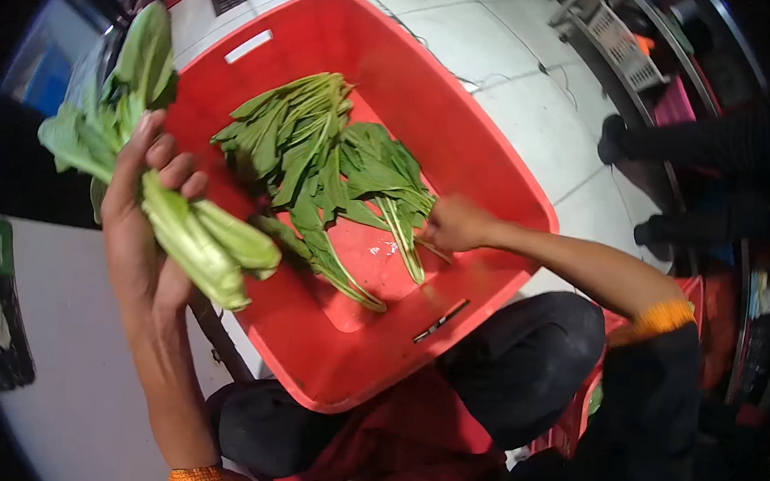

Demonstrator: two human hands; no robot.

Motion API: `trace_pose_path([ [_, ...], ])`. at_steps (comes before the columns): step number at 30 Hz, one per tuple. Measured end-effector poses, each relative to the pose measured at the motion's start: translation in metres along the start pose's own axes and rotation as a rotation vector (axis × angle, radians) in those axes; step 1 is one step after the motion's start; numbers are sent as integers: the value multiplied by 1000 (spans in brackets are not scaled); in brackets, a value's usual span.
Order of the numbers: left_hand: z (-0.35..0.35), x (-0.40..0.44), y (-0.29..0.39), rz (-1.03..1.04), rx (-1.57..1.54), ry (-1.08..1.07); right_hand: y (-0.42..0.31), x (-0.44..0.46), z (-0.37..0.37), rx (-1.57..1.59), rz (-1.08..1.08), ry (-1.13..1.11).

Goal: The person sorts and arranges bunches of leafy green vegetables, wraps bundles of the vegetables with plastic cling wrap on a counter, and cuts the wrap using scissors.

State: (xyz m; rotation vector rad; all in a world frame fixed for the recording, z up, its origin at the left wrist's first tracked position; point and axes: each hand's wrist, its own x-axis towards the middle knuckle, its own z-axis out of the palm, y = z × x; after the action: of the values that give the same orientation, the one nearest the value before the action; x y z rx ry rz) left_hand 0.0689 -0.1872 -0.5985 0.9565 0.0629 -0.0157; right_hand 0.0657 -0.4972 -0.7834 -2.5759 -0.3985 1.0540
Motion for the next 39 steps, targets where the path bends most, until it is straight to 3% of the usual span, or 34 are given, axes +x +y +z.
trace_pose_path([
  [2, 5, -2, 0, -26, -22, -15, -4, 41, 38, 284, 272, -460],
  [3, 8, -5, -2, -13, 12, 35, 5, 61, 59, 241, 302, -532],
  [9, 2, -7, -4, -57, 50, 118, 63, 119, 148, -230, -41, -346],
  [11, -1, -5, -4, -82, 55, 139, 47, 109, 134, -354, -184, -365],
  [12, 1, -4, -5, -104, 28, 136, 39, 95, 115, -200, 32, -305],
  [14, -7, 2, -8, -166, -31, 43, 18, 62, 61, -121, 192, -95],
  [16, -8, 4, -12, -191, -81, 13, -18, 17, -9, -165, 150, 206],
  [18, -9, 13, -20, -170, -162, -37, -26, -6, -58, -264, -243, 617],
  [19, -11, 17, -26, -166, -166, -47, -49, -24, -84, -284, -340, 704],
  [23, -11, 29, -36, -166, -206, -111, -108, -52, -141, -76, -368, 831],
  [27, -13, 30, -44, -207, -251, -143, -139, -65, -177, -180, -512, 1198],
  [30, -4, 22, -45, -272, -193, -63, -170, -85, -180, -237, -612, 1285],
  [32, 3, 17, -47, -291, -192, -62, -184, -94, -172, -501, -763, 1380],
  [33, 4, 17, -47, -309, -191, -61, -189, -93, -163, -501, -762, 1381],
  [34, -1, 21, -49, -300, -247, -253, -193, -89, -150, -524, -901, 1354],
  [37, 17, 5, -34, -336, -353, -95, -197, -90, -114, -488, -1093, 1051],
  [39, 6, 12, -30, -288, -166, -147, -198, -90, -100, -340, -1137, 862],
])
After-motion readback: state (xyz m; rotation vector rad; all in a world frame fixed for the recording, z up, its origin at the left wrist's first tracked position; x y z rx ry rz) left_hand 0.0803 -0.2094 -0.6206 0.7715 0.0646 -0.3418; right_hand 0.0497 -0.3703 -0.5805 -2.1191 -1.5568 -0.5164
